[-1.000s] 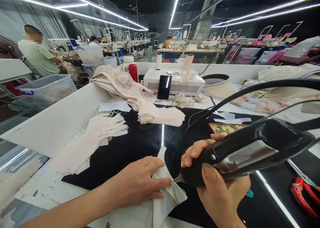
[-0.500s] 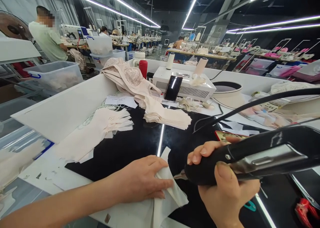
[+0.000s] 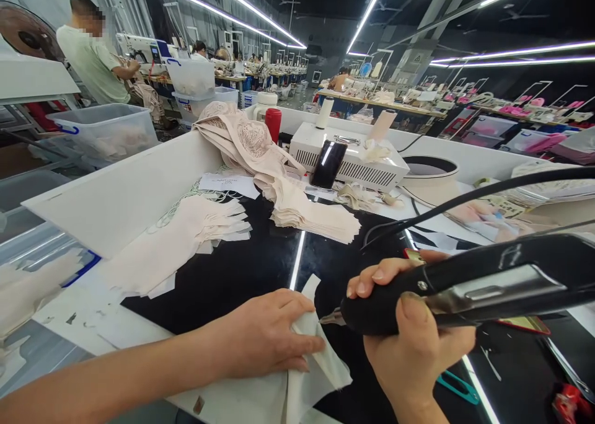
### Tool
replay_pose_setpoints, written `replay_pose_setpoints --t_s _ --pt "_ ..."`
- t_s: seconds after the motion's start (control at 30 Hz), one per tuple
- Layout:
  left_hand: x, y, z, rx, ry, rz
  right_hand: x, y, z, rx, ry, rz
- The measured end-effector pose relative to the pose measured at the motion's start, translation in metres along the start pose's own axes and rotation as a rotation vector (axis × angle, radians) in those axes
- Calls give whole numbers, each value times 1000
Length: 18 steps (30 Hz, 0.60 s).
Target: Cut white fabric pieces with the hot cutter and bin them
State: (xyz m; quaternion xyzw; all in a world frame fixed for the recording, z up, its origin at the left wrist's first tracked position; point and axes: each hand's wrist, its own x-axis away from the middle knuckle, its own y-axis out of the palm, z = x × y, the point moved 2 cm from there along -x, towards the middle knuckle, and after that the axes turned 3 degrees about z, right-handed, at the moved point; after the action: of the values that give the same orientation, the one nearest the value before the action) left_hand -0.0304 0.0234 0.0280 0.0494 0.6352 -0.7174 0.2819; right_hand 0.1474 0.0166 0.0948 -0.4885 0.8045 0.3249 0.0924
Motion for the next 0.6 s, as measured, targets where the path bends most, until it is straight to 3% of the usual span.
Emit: replay_pose_setpoints --t_s 0.37,0.6 --pt "-2 -2 -1 -49 31 0 2 1 6 10 -14 -55" --pt "-16 -18 -17 -5 77 -62 2 -2 8 16 -11 -64"
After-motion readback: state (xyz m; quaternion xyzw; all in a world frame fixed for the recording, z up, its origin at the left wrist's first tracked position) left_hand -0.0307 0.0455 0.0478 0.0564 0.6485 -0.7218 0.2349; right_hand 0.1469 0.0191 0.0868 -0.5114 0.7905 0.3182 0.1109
